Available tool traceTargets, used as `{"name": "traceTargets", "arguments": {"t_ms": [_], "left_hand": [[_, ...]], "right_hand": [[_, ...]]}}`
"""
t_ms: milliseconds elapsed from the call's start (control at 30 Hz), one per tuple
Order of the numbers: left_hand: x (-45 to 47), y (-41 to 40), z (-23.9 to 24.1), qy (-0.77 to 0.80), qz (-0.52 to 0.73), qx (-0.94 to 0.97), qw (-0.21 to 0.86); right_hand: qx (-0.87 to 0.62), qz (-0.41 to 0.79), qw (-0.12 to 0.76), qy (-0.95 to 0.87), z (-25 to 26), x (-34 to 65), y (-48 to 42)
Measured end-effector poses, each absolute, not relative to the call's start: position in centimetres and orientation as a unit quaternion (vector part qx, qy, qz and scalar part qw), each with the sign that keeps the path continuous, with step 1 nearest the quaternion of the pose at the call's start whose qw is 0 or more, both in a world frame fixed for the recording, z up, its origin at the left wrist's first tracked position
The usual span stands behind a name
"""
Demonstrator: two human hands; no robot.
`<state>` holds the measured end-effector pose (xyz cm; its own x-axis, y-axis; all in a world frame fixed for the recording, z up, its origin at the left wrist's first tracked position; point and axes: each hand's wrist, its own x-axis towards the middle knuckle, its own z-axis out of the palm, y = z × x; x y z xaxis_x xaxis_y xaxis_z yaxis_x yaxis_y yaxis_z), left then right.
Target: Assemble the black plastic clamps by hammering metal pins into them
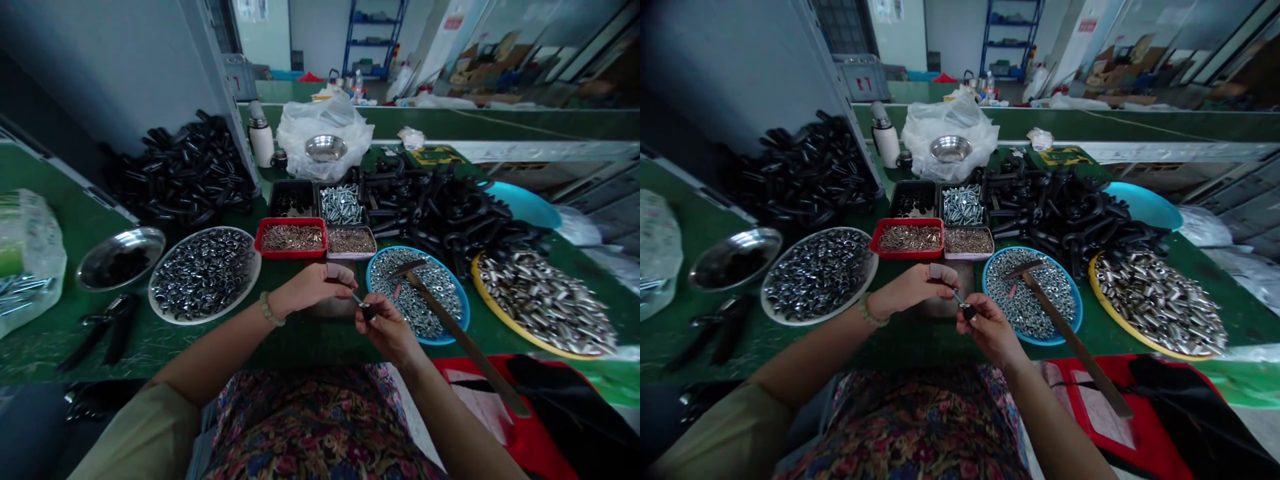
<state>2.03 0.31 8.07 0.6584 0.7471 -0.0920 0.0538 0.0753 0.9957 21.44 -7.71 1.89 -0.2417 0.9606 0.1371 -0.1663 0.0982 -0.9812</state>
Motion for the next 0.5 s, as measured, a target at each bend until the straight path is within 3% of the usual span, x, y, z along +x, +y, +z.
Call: {"name": "traceTargets", "arguments": {"t_ms": [133,200,267,367,500], "left_hand": [[1.2,0.2,7.3,0.377,0.183,0.578,0.7],[0.9,0.0,7.3,0.357,0.189,0.553,0.729],[0.8,-0.3,7.8,0.316,0.222,0.581,0.716],[0.9,-0.9,8.3,0.272,0.302,0.701,0.586],[1.0,-1.3,7.9,0.289,0.373,0.794,0.383]], "right_hand": [[-0.412,0.404,0.377,-0.725,3.1,22.6,-7.7],[-0.415,0.429,0.385,-0.703,3.0,22.4,-7.8],[-0.4,0.534,0.451,-0.593,2.6,21.7,-7.9],[-0.336,0.683,0.533,-0.37,2.2,20.4,-7.7],[-0.292,0.737,0.549,-0.265,2.9,19.8,-7.2]]}}
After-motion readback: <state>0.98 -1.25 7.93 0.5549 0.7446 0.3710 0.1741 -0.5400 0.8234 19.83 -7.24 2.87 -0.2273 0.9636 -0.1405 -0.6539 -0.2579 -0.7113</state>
